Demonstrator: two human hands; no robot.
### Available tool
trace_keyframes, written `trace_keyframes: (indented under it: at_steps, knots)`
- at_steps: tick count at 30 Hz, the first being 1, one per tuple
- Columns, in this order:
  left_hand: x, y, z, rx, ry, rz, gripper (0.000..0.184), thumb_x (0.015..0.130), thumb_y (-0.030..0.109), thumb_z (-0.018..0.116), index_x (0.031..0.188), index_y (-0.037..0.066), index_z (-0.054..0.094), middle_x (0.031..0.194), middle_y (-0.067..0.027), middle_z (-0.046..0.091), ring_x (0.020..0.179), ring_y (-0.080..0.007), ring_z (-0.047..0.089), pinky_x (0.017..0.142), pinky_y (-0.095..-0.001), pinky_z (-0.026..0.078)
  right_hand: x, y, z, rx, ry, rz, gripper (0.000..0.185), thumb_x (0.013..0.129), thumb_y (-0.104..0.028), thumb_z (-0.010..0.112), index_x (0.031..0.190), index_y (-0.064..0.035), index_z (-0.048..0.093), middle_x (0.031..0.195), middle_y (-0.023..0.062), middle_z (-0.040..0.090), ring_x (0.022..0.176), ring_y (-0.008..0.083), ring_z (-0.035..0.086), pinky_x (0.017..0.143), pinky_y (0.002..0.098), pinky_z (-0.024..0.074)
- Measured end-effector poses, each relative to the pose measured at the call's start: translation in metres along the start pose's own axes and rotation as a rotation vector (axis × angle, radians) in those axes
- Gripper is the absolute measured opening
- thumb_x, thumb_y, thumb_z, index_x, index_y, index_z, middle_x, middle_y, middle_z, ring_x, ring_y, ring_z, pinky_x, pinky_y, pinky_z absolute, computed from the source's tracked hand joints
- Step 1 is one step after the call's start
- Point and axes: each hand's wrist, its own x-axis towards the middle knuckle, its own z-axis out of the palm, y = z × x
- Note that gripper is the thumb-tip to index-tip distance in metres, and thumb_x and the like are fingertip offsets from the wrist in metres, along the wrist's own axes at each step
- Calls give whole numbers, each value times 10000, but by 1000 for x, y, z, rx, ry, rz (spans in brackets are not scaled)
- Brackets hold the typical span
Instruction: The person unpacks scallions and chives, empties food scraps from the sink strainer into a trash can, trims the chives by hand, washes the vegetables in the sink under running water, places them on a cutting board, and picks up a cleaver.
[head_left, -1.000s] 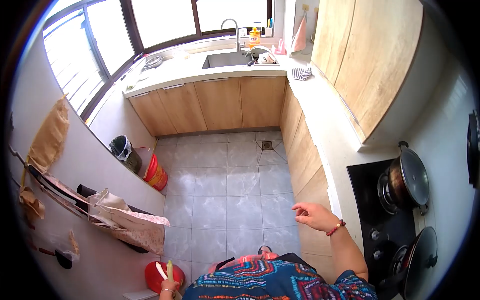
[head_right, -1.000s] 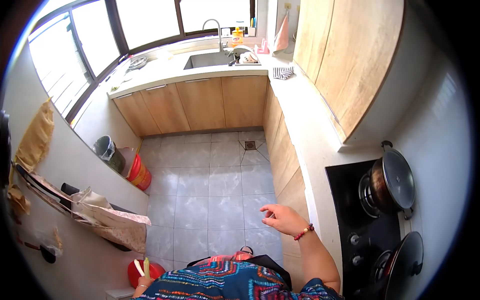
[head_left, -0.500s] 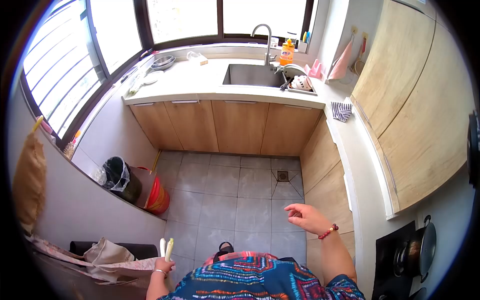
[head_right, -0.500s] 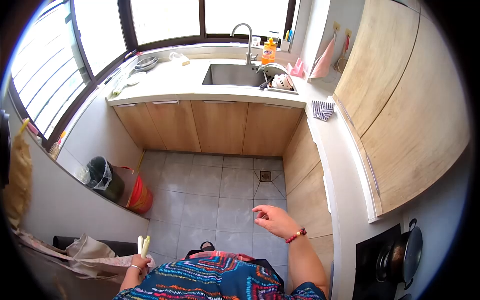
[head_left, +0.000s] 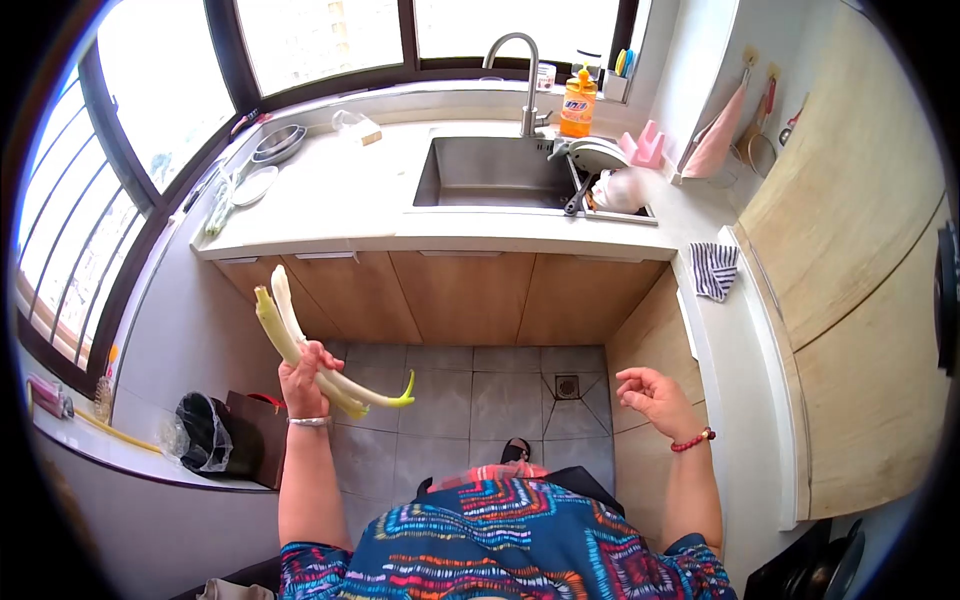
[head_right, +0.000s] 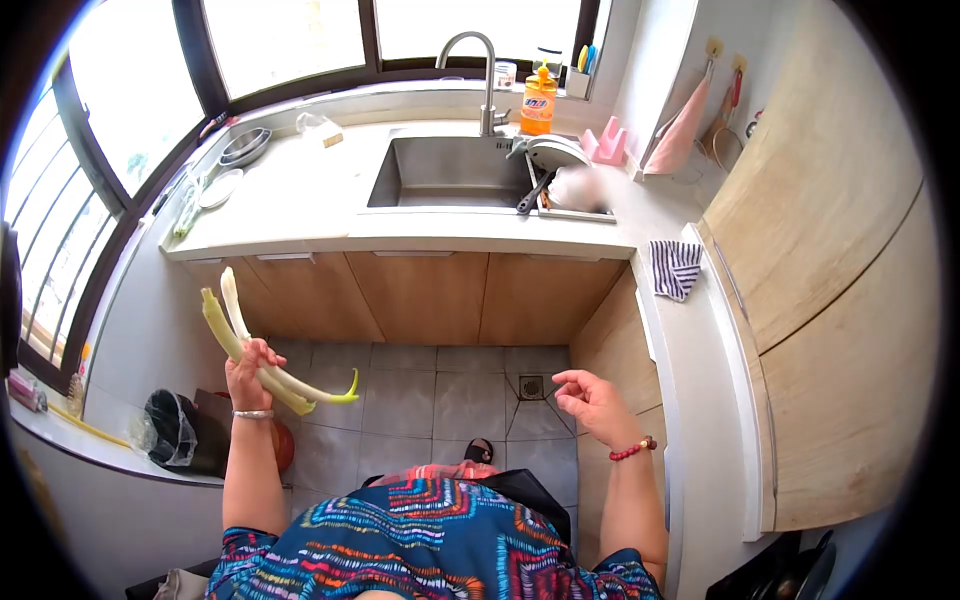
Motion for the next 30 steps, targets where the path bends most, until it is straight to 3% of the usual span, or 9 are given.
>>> trace_keyframes:
  at_steps: [3, 5, 10, 13, 16, 21, 24, 26, 30]
  knots:
    - [45, 4, 42, -323, 97, -35, 326, 853, 240, 522, 605, 98, 366, 677, -46, 452, 626, -160, 453, 625, -353, 425, 73, -29, -16, -74, -74, -117, 249, 793, -89, 561, 1034, -30, 540, 829, 6, 548, 748, 67, 513, 681, 207, 435]
    - [76, -7, 63, -535, 132, -69, 347, 865, 270, 491, 596, 100, 353, 679, -45, 418, 651, -172, 421, 676, -357, 392, 117, -45, -20, -98, -147, -114, 245, 793, -80, 557, 1032, -30, 542, 837, 10, 551, 761, 70, 518, 685, 206, 436]
    - [145, -39, 101, -699, 218, -159, 382, 854, 308, 490, 573, 88, 354, 683, -65, 416, 662, -189, 423, 702, -362, 399, 194, -81, -5, -37, -265, -158, 244, 787, -42, 551, 1030, -25, 547, 872, 32, 560, 795, 88, 530, 723, 213, 446]
    - [189, -61, 127, -783, 421, -244, 404, 865, 343, 458, 563, 85, 383, 674, -68, 425, 684, -200, 443, 777, -380, 412, 234, -86, 9, -45, -317, -203, 240, 787, -49, 555, 1025, -20, 556, 880, 48, 568, 831, 108, 536, 743, 227, 445]
    - [236, -89, 151, -757, 385, -331, 401, 879, 394, 407, 624, 85, 407, 687, -77, 440, 695, -214, 449, 787, -397, 411, 275, -96, 23, -79, -283, -188, 230, 791, -53, 551, 1017, -13, 558, 897, 55, 567, 840, 109, 535, 746, 228, 445]
    - [323, -137, 183, -679, 290, -473, 422, 886, 451, 347, 748, 69, 461, 713, -68, 455, 724, -215, 467, 763, -398, 410, 359, -123, 49, -233, -49, -391, 200, 789, -40, 541, 982, 1, 571, 920, 66, 539, 804, 112, 539, 715, 224, 444]
    - [370, -167, 194, -587, 214, -540, 431, 883, 460, 356, 758, 66, 481, 715, -58, 457, 714, -207, 466, 728, -373, 410, 415, -136, 61, -310, 203, -503, 288, 745, -34, 572, 1032, -33, 544, 980, 66, 511, 854, 136, 525, 726, 247, 438]
    - [398, -190, 199, -595, 185, -598, 407, 877, 443, 398, 742, 69, 484, 713, -58, 457, 707, -201, 464, 705, -337, 413, 450, -141, 62, -452, 374, -573, 439, 674, -102, 645, 1085, -63, 498, 1030, 99, 492, 918, 237, 494, 799, 329, 413]
    - [425, -224, 221, -537, 124, -683, 379, 862, 447, 432, 721, 97, 467, 704, -58, 473, 682, -195, 455, 663, -323, 414, 499, -142, 61, -715, 330, -509, 509, 660, -149, 658, 1128, -62, 476, 1098, 110, 478, 1012, 263, 463, 882, 343, 370]
